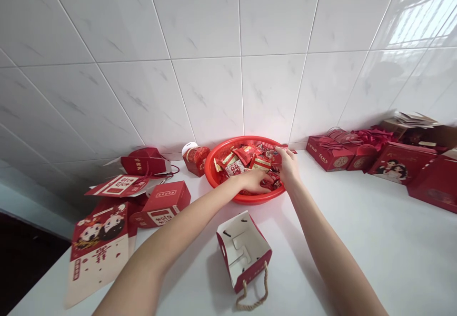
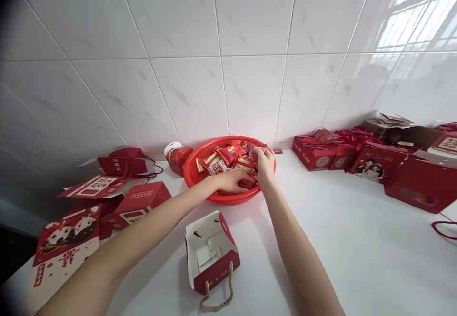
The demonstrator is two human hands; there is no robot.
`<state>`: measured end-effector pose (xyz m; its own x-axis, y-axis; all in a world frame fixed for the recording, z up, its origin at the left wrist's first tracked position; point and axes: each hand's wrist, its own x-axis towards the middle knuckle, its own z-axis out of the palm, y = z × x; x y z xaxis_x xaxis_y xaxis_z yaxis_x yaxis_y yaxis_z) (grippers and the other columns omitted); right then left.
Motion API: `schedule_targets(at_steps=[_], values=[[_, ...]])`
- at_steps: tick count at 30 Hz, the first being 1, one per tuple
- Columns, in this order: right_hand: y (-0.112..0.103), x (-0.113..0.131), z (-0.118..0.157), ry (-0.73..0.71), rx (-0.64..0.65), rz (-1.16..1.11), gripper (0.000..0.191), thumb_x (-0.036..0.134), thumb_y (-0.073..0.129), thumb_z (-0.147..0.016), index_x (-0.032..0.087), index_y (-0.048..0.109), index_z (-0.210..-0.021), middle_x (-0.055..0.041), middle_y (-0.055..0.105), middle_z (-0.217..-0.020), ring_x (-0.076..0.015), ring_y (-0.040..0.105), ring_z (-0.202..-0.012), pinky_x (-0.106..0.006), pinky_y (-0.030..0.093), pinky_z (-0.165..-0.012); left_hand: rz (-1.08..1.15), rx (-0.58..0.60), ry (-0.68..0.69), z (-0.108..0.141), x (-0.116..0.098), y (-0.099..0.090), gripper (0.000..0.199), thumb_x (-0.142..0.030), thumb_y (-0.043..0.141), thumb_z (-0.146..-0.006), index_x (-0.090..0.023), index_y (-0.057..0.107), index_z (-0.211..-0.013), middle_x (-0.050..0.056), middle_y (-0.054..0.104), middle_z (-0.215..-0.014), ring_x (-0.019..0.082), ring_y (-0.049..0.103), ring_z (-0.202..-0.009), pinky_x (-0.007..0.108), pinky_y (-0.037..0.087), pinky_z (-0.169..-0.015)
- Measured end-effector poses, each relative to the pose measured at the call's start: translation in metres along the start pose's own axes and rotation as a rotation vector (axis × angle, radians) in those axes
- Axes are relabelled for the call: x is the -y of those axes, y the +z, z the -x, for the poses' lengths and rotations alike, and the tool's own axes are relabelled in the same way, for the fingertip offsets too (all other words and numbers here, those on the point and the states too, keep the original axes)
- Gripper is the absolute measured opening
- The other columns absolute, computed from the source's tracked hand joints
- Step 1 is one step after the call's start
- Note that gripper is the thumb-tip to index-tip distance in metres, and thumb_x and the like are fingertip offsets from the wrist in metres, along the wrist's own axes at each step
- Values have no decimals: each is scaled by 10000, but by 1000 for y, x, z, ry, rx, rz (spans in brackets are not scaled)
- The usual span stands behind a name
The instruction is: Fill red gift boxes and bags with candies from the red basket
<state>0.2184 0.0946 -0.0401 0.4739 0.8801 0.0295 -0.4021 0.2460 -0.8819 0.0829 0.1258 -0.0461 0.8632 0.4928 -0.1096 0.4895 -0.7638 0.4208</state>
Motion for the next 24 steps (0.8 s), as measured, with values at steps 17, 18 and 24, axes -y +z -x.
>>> schedule_targets(at_steps=[17,18,24], values=[[1,-2,-6,21,34,7,200,364,716,-601,231,571,-636,29,648,-639,-184,630,-667,-284,502,-590,-43,125,-168,-2,-6,-1,255,-114,632,-753,-251,734,-943,-5,752,-948,184,675,-839,228,447,-672],[1,-3,-6,24,32,-8,198,357,719,-595,229,574,-634,32,645,-632,-179,625,-658,-281,500,-590,-61,122,-175,-2,-6,-1,258,-123,637,-749,-255,737,-947,-4,751,-939,186,672,-825,234,445,-669],[1,-3,-5,35,5,-23,219,370,730,-571,232,576,-643,25,664,-652,-171,595,-609,-279,491,-544,-138,117,-132,-2,-8,-1,244,-132,636,-752,-251,737,-940,5,742,-975,195,669,-849,242,450,-673]])
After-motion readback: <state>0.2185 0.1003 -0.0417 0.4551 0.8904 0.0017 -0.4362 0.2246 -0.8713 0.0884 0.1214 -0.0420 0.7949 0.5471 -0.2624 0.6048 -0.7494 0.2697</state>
